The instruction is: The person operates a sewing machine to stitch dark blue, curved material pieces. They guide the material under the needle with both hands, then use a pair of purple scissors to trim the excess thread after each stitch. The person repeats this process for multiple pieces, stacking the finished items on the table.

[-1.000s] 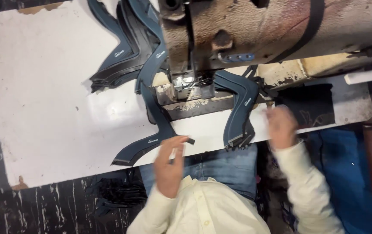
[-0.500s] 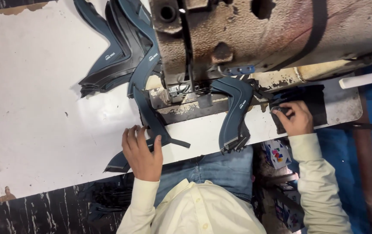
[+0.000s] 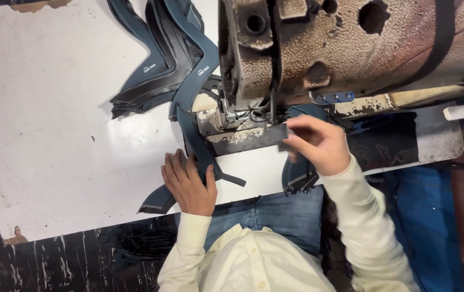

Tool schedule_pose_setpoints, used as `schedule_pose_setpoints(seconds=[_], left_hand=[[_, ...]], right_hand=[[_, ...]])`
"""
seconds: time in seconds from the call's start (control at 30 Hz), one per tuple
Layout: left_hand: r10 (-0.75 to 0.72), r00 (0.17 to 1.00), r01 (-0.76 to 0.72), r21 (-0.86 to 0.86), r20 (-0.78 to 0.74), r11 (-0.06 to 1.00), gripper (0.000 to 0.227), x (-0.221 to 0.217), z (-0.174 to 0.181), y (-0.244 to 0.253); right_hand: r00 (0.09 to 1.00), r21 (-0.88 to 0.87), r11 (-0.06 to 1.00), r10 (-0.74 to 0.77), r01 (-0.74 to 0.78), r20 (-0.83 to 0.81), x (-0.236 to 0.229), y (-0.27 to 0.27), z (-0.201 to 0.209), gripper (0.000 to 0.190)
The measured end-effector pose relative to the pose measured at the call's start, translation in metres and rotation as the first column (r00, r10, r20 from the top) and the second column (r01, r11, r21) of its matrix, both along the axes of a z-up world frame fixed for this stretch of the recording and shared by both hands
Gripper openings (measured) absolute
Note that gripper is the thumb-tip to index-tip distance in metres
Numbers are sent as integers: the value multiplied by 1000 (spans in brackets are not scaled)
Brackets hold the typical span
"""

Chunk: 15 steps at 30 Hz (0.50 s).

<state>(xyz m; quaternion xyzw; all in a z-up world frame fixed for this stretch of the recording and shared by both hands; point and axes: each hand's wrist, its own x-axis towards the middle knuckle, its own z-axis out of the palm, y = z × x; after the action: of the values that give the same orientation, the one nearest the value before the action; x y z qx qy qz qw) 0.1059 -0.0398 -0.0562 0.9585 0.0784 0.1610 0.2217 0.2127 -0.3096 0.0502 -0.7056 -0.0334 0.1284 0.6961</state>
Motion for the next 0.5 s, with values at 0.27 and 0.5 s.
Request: schedule_pose_setpoints(seconds=[0.27,0.5], left_hand=[[9,1000,-9,13,-5,1000,50,2,-2,3],[7,1000,-7,17,-16,1000,48,2,-3,3]], right_hand=[[997,124,989,-74,76,-16,44,42,-46,12],[997,371,926,-41,64,-70,42,46,-52,4]])
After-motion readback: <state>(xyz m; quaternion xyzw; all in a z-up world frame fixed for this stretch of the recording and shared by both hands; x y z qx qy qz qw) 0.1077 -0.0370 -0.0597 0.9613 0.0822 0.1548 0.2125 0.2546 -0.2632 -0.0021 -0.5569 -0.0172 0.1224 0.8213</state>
